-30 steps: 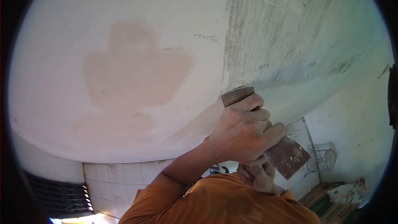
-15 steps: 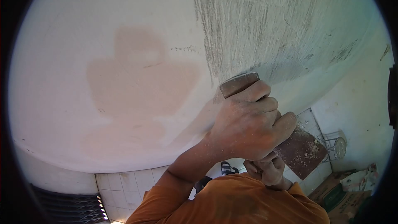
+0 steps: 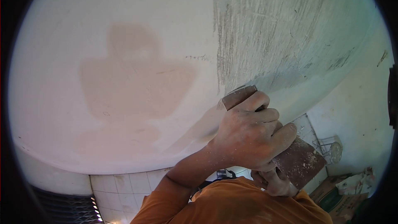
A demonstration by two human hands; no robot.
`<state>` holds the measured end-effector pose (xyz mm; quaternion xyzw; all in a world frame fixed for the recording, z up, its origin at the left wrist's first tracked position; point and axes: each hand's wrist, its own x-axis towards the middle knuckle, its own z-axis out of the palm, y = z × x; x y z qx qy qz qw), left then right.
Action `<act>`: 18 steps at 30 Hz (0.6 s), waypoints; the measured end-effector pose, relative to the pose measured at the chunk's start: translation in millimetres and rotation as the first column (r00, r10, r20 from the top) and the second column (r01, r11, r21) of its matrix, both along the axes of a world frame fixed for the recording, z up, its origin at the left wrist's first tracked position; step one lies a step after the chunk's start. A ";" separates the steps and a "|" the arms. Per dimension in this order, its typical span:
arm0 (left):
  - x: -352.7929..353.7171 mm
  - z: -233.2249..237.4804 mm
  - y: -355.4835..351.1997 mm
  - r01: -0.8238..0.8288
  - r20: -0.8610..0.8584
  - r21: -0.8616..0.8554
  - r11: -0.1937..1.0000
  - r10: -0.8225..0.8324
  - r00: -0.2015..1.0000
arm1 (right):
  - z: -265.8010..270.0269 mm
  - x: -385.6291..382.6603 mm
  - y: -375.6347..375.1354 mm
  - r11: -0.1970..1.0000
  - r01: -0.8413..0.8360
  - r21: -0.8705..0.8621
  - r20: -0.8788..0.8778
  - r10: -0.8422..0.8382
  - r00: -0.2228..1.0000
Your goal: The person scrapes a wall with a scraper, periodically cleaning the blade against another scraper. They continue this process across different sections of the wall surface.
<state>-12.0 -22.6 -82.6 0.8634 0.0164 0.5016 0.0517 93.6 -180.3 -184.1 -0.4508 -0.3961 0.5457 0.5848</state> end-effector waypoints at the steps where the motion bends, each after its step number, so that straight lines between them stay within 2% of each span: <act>1: -0.5 1.8 -0.3 0.011 0.008 -0.004 1.000 -0.011 1.000 | 2.6 -0.3 0.6 1.000 0.008 0.002 -0.003 -0.008 1.000; 4: 4.0 -3.8 2.3 -0.037 0.065 0.040 0.999 0.034 0.997 | 5.4 -3.8 6.4 1.000 0.013 0.001 -0.019 -0.013 1.000; 7: 7.6 -4.0 7.6 0.081 0.124 0.088 0.993 -0.092 0.988 | 1.5 -2.9 7.5 0.999 0.038 0.028 -0.020 -0.038 0.999; 9: 7.8 -2.4 8.0 0.090 0.155 0.078 0.993 -0.102 0.983 | 12.2 -3.6 7.7 0.998 0.051 0.042 0.000 -0.051 0.999; 12: 6.8 -4.2 1.5 0.063 0.123 0.031 0.998 -0.066 0.990 | 23.4 -7.2 10.1 0.998 0.055 0.004 0.073 -0.055 0.996; 14: 5.9 6.0 3.6 0.029 0.107 0.073 0.997 -0.037 0.994 | 28.8 -8.6 11.0 0.997 0.071 -0.012 0.128 -0.069 0.989; 16: 2.4 20.0 9.5 0.015 0.085 0.175 0.984 -0.030 0.996 | 32.0 -6.4 16.5 0.991 0.120 0.061 0.062 -0.124 0.990; 18: 4.9 11.1 6.2 -0.031 0.100 0.115 0.993 0.019 0.995 | 27.9 -6.1 15.0 0.986 0.149 0.076 -0.002 -0.149 0.989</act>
